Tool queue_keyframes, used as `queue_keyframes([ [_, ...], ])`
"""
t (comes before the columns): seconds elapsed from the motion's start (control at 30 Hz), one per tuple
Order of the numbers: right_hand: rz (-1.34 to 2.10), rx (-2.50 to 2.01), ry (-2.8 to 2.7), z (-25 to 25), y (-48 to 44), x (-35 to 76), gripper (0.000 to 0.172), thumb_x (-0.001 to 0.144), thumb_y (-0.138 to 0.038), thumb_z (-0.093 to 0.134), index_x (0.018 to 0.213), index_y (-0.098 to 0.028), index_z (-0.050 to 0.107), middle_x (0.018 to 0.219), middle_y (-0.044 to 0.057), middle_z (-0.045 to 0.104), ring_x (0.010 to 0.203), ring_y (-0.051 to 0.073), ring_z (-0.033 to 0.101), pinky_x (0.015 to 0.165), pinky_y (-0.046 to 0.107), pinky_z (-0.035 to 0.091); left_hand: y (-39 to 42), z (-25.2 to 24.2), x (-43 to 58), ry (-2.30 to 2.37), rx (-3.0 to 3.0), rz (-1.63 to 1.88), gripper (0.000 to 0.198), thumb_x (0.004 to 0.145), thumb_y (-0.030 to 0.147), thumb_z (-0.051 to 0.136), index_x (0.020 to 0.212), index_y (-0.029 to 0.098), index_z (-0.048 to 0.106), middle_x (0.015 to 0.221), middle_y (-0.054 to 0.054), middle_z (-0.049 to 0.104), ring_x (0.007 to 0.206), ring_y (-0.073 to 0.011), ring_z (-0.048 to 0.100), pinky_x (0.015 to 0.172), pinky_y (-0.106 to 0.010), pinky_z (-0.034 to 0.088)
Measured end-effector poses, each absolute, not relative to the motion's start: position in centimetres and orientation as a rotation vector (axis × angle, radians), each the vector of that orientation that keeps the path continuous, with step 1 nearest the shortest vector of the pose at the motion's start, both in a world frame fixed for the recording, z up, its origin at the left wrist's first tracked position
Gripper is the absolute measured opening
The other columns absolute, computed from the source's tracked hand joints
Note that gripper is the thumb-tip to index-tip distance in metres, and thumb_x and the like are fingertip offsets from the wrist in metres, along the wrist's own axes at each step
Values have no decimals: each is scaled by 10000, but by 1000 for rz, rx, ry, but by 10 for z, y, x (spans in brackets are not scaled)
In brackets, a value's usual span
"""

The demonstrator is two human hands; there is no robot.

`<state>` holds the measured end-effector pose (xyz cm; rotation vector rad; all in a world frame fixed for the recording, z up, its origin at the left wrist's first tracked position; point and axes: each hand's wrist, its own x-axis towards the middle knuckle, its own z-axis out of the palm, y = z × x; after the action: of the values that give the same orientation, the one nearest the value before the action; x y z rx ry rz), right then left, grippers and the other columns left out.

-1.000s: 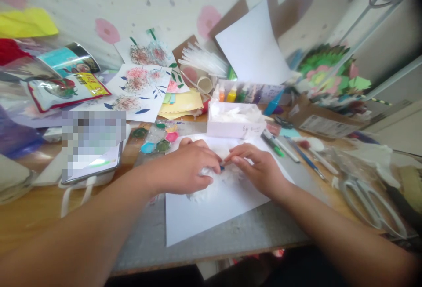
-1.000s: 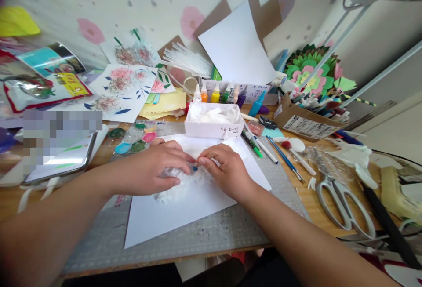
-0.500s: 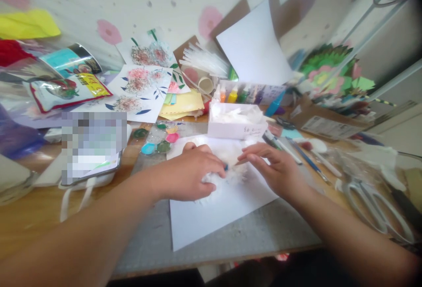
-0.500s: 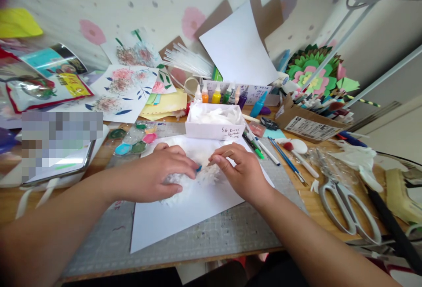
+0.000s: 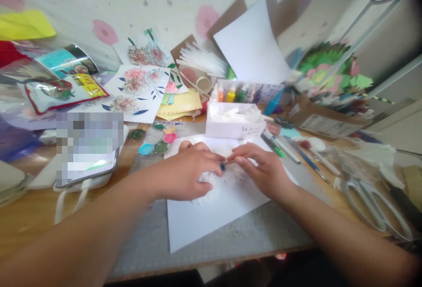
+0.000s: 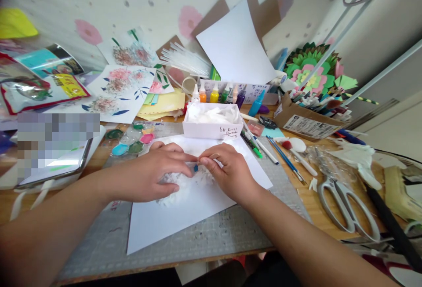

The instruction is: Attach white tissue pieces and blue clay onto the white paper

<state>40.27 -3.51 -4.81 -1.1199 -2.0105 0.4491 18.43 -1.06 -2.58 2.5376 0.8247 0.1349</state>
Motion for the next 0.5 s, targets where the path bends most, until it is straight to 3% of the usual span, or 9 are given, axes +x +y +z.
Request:
queue_keyframes([
  [0.3, 454, -1234, -1964, -50, -34, 413, 188, 884, -297, 542, 783, -235, 688, 839, 17, 725, 785, 178, 658, 745, 317, 492, -11, -26, 184, 835, 2499, 189, 257, 784, 233, 571, 1018, 288, 662, 1183, 22, 628, 1124, -231, 468, 934, -399, 254],
  [0.5, 490, -1231, -1951, -51, -36, 415, 183, 884, -308, 541, 810, -236, 693, 864, 23, 730, 795, 185, 663, 755, 324, 499, -12, -29, 186, 825, 2494, 172, 265, 774, 241, 573, 1019, 297, 658, 1267, 22, 576, 1170, -249, 438, 957, -419, 245],
])
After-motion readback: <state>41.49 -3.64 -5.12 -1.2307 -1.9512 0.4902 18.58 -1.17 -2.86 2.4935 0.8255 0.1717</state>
